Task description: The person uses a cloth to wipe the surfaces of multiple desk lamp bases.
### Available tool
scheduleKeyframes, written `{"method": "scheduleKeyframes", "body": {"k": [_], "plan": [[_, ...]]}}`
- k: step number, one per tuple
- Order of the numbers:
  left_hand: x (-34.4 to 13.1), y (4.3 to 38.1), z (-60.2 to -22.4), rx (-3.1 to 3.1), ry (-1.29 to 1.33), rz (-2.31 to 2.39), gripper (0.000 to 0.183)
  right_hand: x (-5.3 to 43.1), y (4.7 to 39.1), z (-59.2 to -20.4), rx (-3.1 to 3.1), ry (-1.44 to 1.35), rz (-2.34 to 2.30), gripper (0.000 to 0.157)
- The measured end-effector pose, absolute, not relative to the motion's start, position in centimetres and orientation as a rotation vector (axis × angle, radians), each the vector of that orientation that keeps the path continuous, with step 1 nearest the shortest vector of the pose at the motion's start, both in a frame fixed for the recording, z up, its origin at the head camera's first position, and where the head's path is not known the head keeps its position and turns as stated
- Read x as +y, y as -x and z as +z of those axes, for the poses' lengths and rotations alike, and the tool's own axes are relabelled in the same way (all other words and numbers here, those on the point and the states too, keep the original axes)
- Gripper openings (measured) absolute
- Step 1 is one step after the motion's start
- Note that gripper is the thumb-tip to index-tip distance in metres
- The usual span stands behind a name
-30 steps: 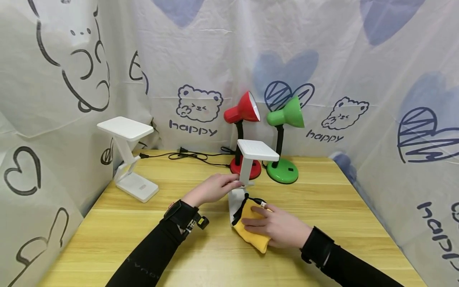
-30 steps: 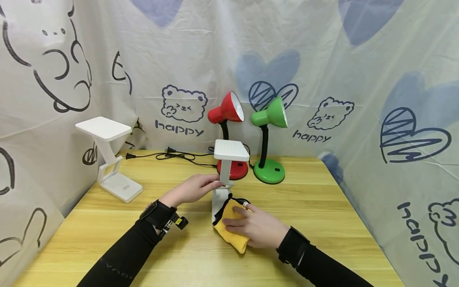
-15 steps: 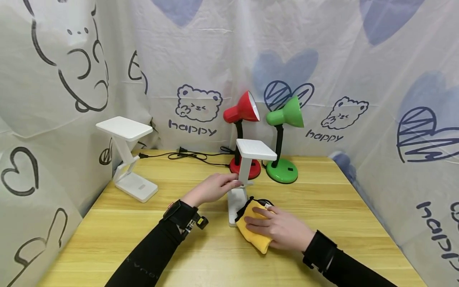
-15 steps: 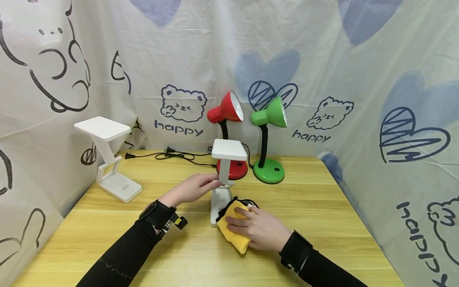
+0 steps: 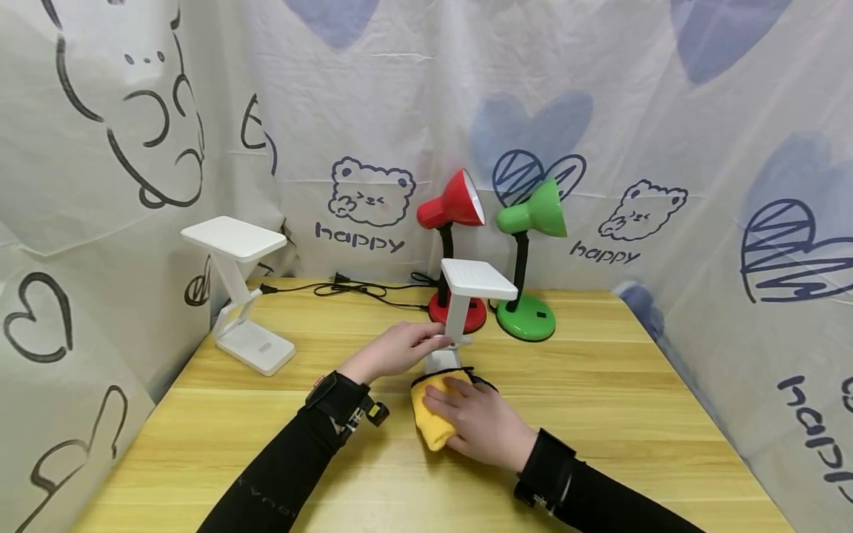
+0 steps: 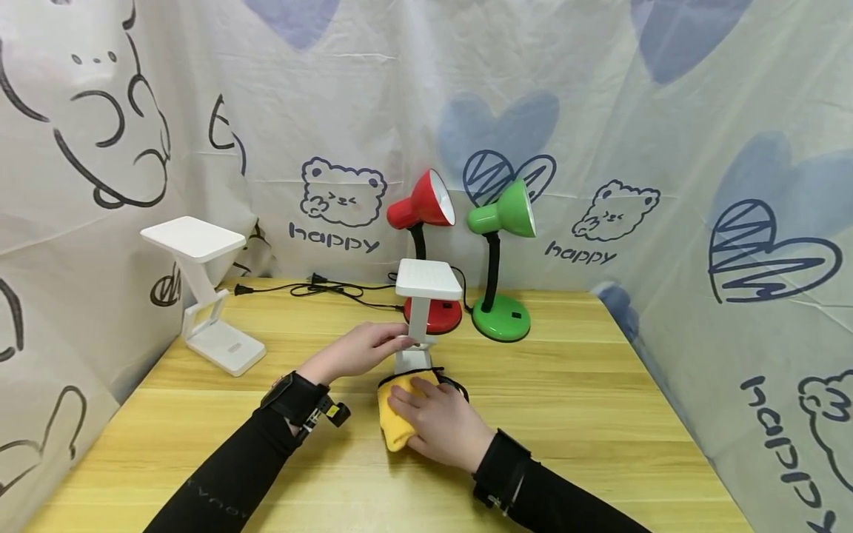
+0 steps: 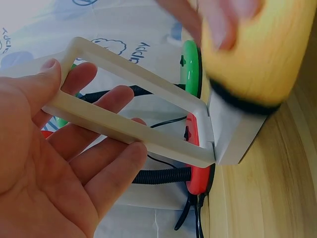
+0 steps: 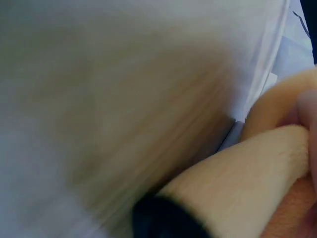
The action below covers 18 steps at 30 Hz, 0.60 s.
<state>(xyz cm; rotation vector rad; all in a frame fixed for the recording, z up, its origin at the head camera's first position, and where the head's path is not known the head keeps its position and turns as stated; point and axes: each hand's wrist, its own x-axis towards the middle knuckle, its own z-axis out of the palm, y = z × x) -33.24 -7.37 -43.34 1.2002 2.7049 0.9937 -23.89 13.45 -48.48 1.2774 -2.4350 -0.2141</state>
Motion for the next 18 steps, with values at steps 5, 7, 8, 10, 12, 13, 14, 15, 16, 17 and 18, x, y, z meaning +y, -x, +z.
{"method": "scheduleKeyframes", "body": {"k": [5, 7, 8, 10, 12, 13, 14, 15, 16, 17, 18], "plan": [[-7.4, 33.2, -43.4, 2.717, -1.180, 0.990, 0.024, 12.5, 24.7, -48.4, -2.533, -1.223, -0.161, 0.067], [-7.4, 33.2, -43.4, 2.709, -1.184, 1.000, 0.025, 12.5, 24.9, -48.1, -2.638, -1.289, -0.128, 0.068], [-7.4, 33.2, -43.4, 2.710, -1.186, 0.998, 0.025, 12.6, 25.0, -47.8, -2.696, -1.328, -0.094, 0.067], [-7.4, 33.2, -43.4, 2.711, -1.189, 0.998, 0.027, 12.8, 25.2, -47.1, -2.795, -1.388, 0.013, 0.064], [-7.4, 33.2, -43.4, 2.713, -1.196, 0.994, 0.028, 13.0, 25.5, -46.4, -2.816, -1.436, 0.083, 0.057], [-7.4, 33.2, -43.4, 2.716, -1.199, 0.991, 0.028, 13.1, 25.7, -46.1, -2.799, -1.462, 0.100, 0.053], [-7.4, 33.1, -43.3, 2.716, -1.202, 0.993, 0.027, 13.2, 26.0, -45.9, -2.767, -1.486, 0.108, 0.049], [-7.3, 33.1, -43.3, 2.717, -1.205, 0.995, 0.026, 13.1, 26.2, -45.7, -2.728, -1.505, 0.099, 0.046], [-7.3, 33.1, -43.3, 2.724, -1.207, 0.991, 0.025, 13.1, 26.4, -45.7, -2.685, -1.510, 0.072, 0.045], [-7.3, 33.1, -43.3, 2.728, -1.209, 0.991, 0.023, 13.0, 26.5, -45.7, -2.646, -1.506, 0.035, 0.045], [-7.3, 33.1, -43.3, 2.729, -1.214, 0.994, 0.022, 12.8, 26.6, -45.7, -2.618, -1.493, 0.010, 0.044]]}}
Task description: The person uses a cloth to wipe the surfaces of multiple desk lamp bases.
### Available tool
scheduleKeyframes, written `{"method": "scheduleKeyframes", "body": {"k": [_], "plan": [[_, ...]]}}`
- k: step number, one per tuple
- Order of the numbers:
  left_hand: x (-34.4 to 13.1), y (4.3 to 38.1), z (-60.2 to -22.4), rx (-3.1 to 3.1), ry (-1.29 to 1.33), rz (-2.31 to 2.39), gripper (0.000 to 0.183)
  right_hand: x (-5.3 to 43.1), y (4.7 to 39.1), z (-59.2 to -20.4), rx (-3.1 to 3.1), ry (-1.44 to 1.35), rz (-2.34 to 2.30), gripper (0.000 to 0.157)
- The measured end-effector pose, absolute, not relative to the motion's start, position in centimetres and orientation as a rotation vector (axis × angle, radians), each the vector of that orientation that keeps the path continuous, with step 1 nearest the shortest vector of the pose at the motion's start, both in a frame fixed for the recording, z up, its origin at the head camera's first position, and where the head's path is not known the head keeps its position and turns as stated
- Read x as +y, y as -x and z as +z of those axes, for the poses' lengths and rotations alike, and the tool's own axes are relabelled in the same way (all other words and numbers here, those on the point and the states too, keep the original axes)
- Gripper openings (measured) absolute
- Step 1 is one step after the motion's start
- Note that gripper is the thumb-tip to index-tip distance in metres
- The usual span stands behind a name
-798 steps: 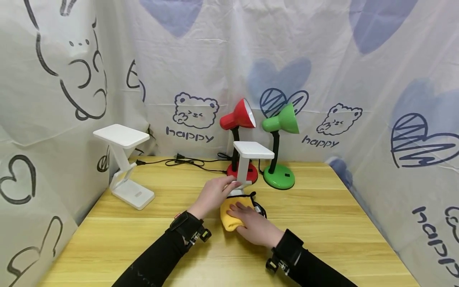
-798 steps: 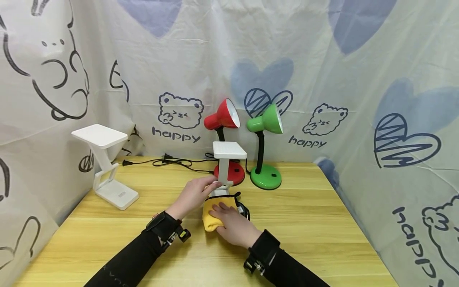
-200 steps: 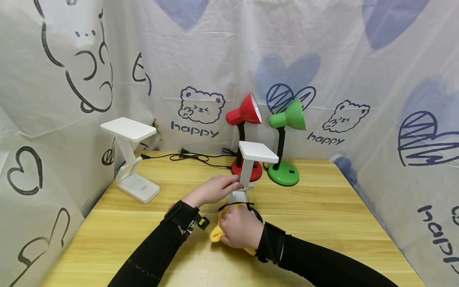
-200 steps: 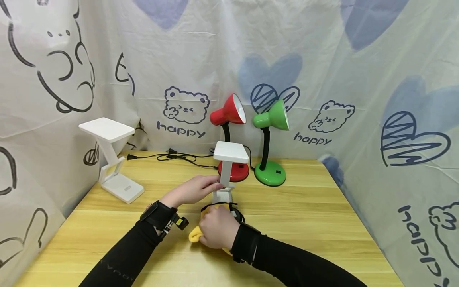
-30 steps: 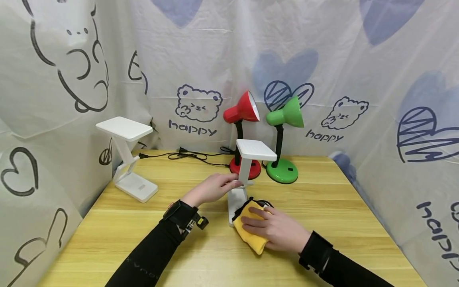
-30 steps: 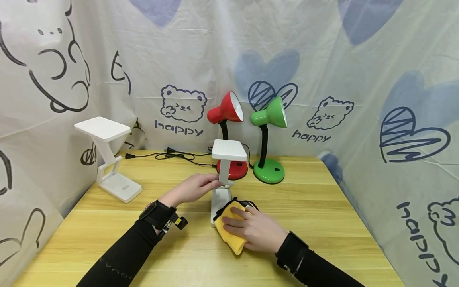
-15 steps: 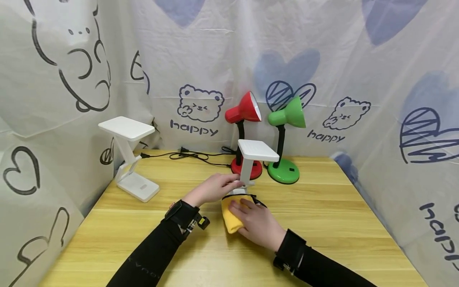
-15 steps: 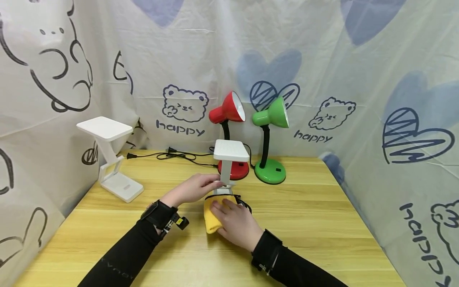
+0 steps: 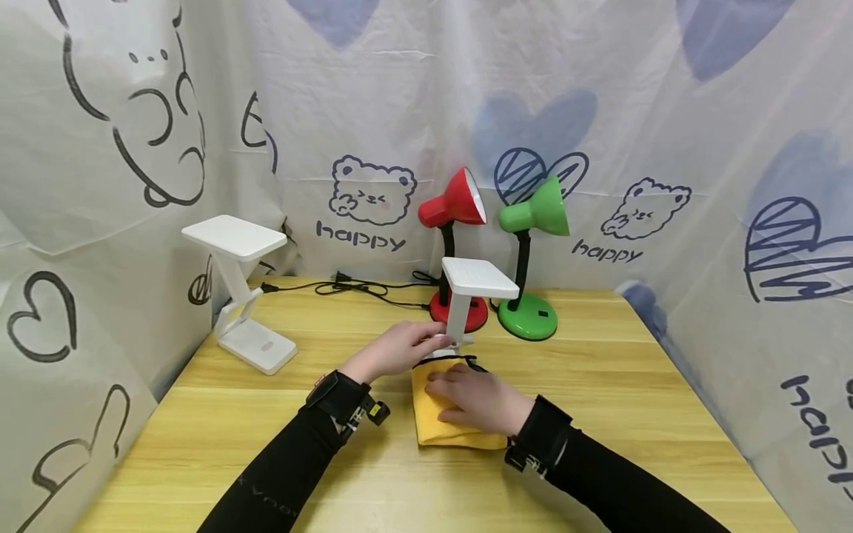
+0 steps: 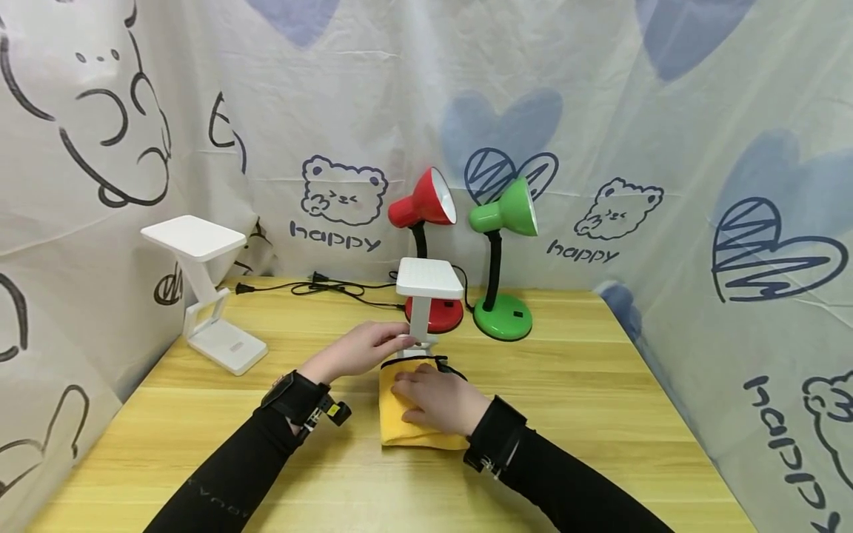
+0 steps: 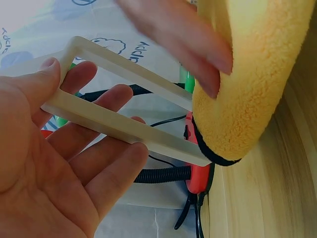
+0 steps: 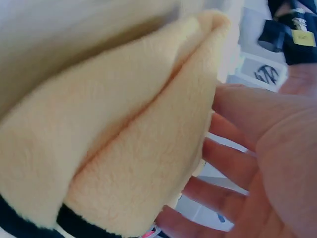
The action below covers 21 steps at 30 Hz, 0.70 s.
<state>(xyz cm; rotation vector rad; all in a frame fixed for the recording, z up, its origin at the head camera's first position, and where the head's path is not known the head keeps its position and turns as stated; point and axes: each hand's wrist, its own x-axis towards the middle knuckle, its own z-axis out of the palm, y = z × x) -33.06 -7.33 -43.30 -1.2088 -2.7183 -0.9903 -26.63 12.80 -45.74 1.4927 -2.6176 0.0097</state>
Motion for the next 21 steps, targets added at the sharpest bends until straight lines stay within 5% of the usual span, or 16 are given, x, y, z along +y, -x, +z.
{"method": "scheduleKeyframes", "body": {"k": [8, 21], "plan": [[-7.3, 33.1, -43.5, -2.705, 1.205, -0.934, 0.018, 11.0, 26.4, -46.6, -2.485, -1.255, -0.223, 0.057], [-7.3, 33.1, -43.3, -2.696, 1.252, -0.962, 0.028, 10.7, 25.3, -45.9, -2.457, -1.373, -0.249, 0.019]]}}
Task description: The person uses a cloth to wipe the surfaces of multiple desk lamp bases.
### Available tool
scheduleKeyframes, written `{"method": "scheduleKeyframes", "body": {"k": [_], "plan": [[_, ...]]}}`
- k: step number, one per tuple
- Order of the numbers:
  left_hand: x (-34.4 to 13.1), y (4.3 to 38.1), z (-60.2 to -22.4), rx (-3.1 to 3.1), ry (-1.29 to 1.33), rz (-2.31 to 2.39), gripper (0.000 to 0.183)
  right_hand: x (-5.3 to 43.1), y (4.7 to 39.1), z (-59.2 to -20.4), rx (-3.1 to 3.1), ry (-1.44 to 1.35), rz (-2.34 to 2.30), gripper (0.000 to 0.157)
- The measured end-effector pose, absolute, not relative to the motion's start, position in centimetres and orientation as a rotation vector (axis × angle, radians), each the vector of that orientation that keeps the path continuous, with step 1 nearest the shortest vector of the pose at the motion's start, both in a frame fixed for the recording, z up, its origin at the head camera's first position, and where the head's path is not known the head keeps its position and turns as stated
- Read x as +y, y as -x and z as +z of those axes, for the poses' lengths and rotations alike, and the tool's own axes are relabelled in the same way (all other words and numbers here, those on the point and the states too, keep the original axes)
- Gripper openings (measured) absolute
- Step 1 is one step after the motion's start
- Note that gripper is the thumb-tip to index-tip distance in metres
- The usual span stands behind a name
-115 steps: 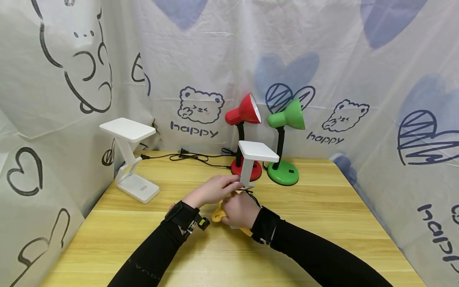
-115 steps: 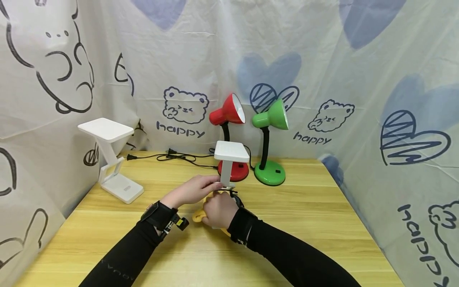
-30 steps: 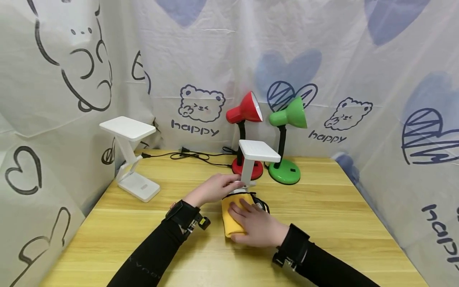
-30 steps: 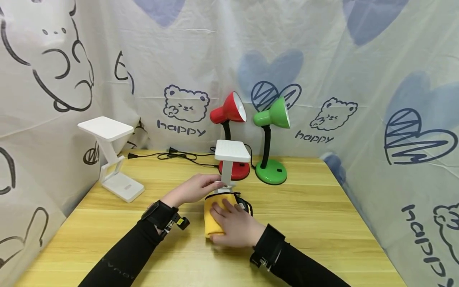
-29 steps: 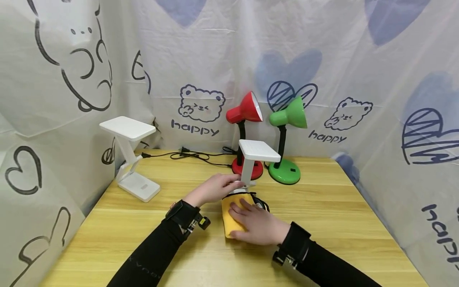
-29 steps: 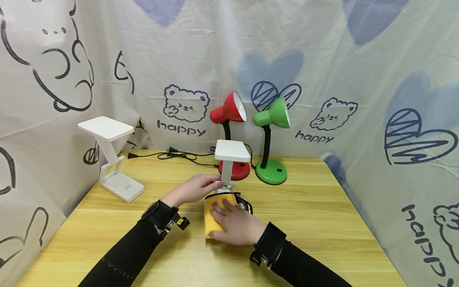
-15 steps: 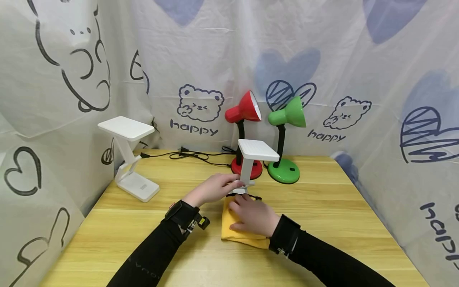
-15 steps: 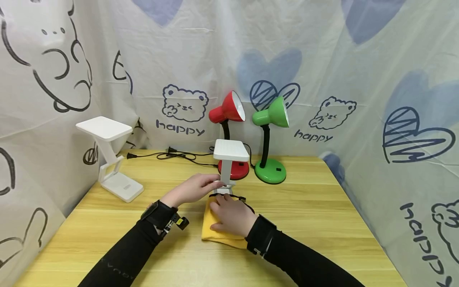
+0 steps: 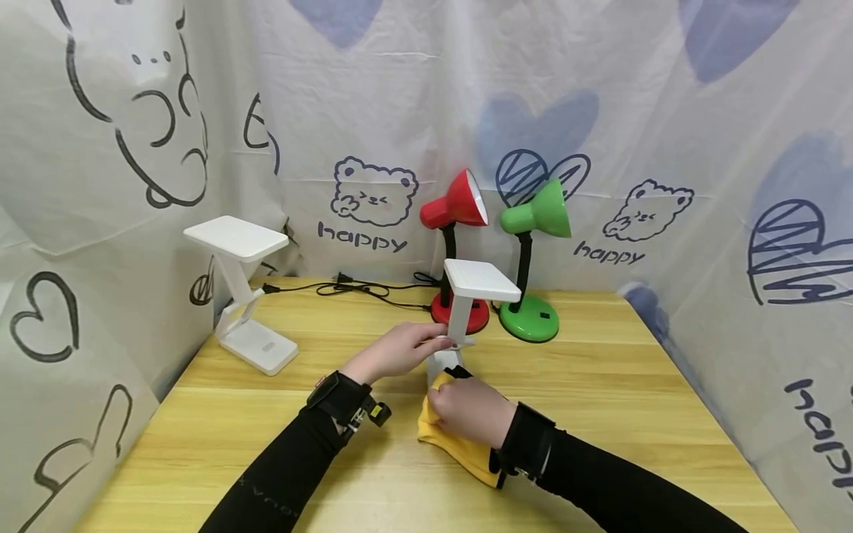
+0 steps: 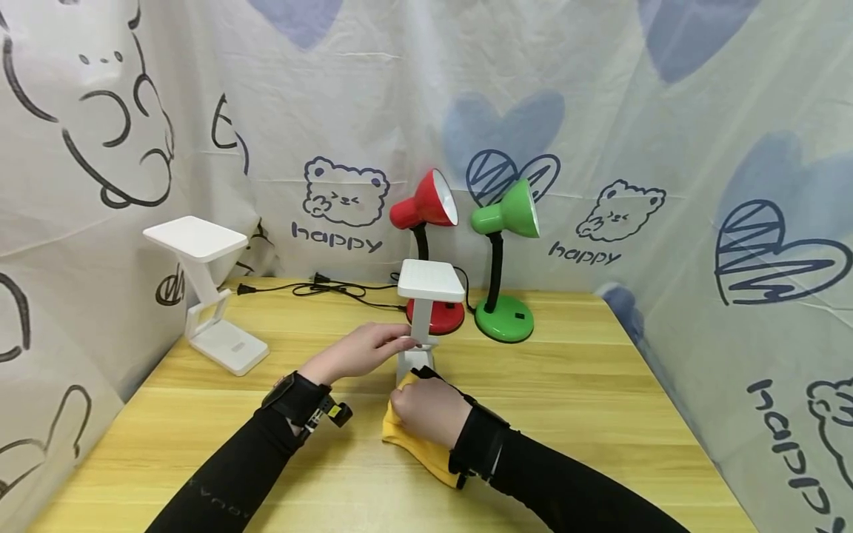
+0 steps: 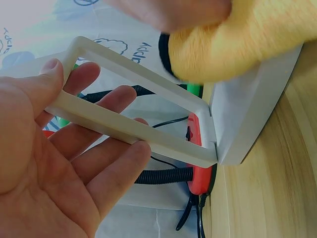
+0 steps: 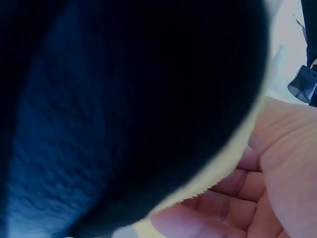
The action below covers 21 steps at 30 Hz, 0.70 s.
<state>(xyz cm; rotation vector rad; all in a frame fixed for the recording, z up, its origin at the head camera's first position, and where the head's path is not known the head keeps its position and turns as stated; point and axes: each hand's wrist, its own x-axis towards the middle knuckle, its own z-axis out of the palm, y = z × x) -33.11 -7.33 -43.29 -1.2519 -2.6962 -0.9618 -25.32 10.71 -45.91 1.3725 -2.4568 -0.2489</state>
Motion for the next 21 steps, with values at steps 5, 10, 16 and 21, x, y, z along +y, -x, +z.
{"method": "scheduleKeyframes", "body": {"k": [5, 10, 16, 21], "plan": [[-7.3, 33.2, -43.4, -2.711, 1.240, -0.973, 0.028, 12.0, 25.1, -45.6, -2.578, -1.349, -0.373, 0.018], [-7.3, 33.2, -43.4, -2.710, 1.235, -0.977, 0.021, 13.8, 25.1, -45.4, -2.706, -1.296, -0.450, 0.023], [-7.3, 33.2, -43.4, -2.730, 1.213, -0.974, 0.018, 14.6, 25.1, -45.3, -2.691, -1.318, -0.411, 0.019], [-7.3, 33.0, -43.3, -2.722, 1.212, -0.985, 0.017, 14.2, 24.8, -45.4, -2.621, -1.310, -0.477, 0.022]]}}
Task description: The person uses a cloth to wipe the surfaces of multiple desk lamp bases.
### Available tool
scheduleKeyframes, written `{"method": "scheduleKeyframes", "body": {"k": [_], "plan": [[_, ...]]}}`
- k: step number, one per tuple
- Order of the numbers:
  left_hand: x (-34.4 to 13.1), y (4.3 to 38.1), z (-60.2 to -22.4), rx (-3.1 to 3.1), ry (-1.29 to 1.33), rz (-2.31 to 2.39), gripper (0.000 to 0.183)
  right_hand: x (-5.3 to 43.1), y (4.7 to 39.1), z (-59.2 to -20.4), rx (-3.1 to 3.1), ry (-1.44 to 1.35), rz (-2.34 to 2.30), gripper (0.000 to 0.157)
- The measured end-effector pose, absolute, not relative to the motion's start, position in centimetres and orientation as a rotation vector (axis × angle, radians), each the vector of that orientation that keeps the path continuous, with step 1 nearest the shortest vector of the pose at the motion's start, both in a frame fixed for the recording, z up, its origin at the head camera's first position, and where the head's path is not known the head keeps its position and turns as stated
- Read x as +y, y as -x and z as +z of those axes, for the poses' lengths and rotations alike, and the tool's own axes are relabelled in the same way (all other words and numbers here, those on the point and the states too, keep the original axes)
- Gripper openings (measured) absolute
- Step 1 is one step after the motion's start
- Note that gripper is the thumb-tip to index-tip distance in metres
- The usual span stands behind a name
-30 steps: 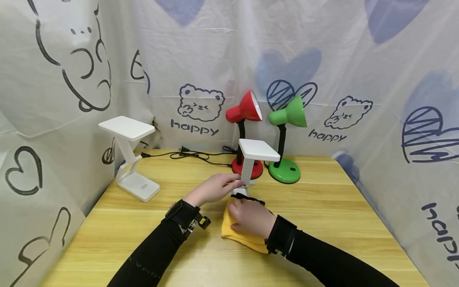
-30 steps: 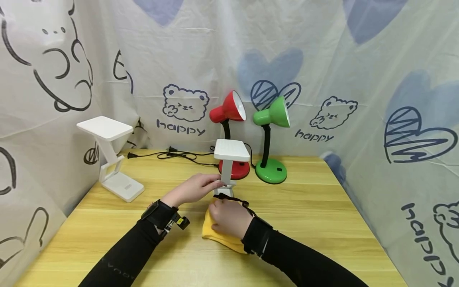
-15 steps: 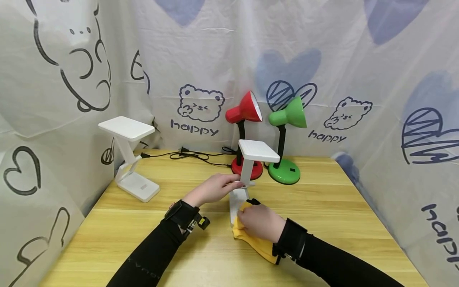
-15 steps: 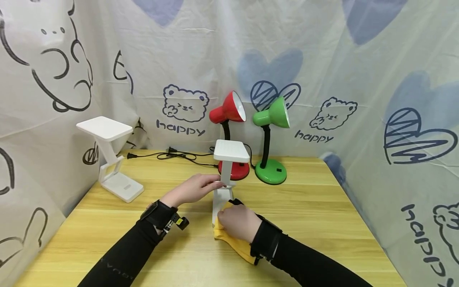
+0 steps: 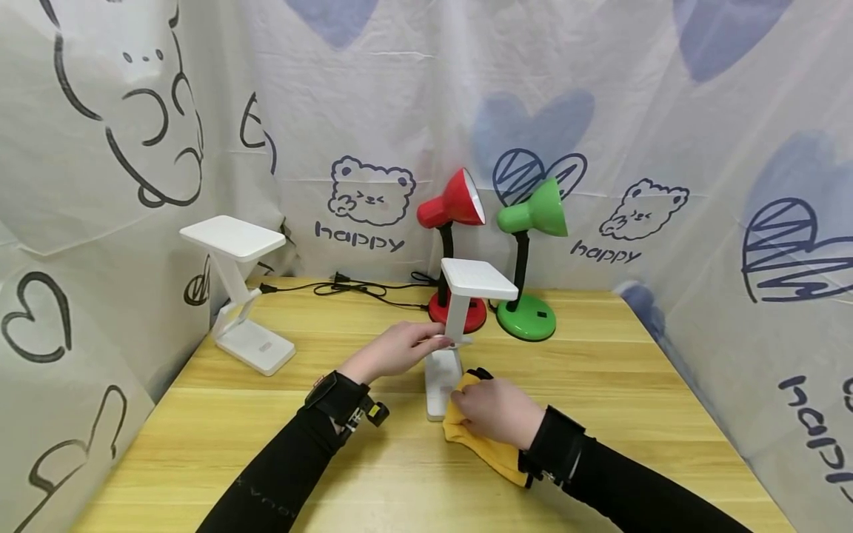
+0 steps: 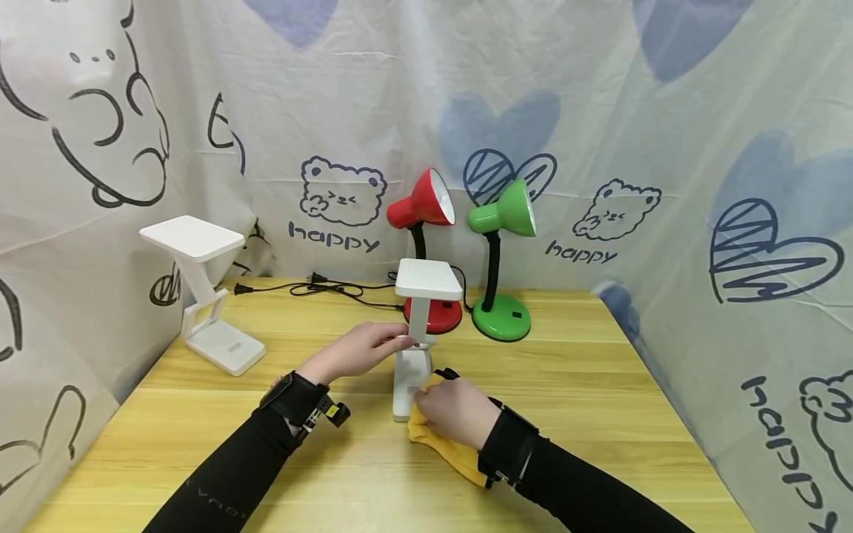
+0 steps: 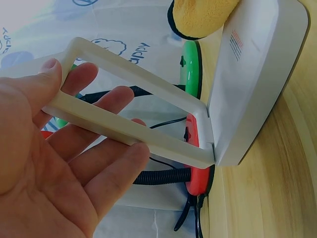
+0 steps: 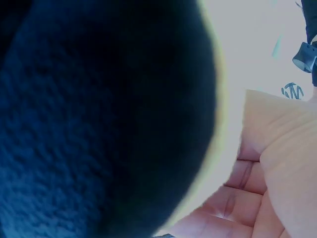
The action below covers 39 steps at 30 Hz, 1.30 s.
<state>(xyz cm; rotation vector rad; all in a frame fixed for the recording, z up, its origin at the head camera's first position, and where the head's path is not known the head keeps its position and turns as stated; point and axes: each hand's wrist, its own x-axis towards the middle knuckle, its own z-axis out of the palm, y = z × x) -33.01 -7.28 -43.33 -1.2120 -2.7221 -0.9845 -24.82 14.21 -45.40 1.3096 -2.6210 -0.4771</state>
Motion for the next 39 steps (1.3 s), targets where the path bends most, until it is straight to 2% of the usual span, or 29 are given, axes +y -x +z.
{"method": "scheduleKeyframes", "body": {"k": [5, 11, 18, 23, 34, 39], "plan": [[-7.3, 33.0, -43.3, -2.706, 1.218, -0.989, 0.016, 13.0, 24.6, -45.5, -2.540, -1.303, -0.494, 0.023], [-7.4, 32.9, -43.3, -2.706, 1.226, -1.000, 0.020, 11.0, 24.6, -45.7, -2.387, -1.344, -0.297, 0.007], [-7.4, 33.0, -43.4, -2.695, 1.229, -0.995, 0.024, 9.4, 24.7, -45.9, -2.353, -1.340, -0.192, 0.019], [-7.4, 33.0, -43.4, -2.701, 1.217, -0.992, 0.019, 8.7, 24.6, -45.9, -2.277, -1.330, -0.213, 0.022], [-7.5, 33.1, -43.5, -2.709, 1.209, -0.991, 0.020, 9.5, 24.3, -45.7, -2.390, -1.271, -0.269, 0.009], [-7.5, 33.1, -43.4, -2.703, 1.229, -0.996, 0.023, 10.9, 24.3, -45.7, -2.456, -1.261, -0.321, 0.009]]}}
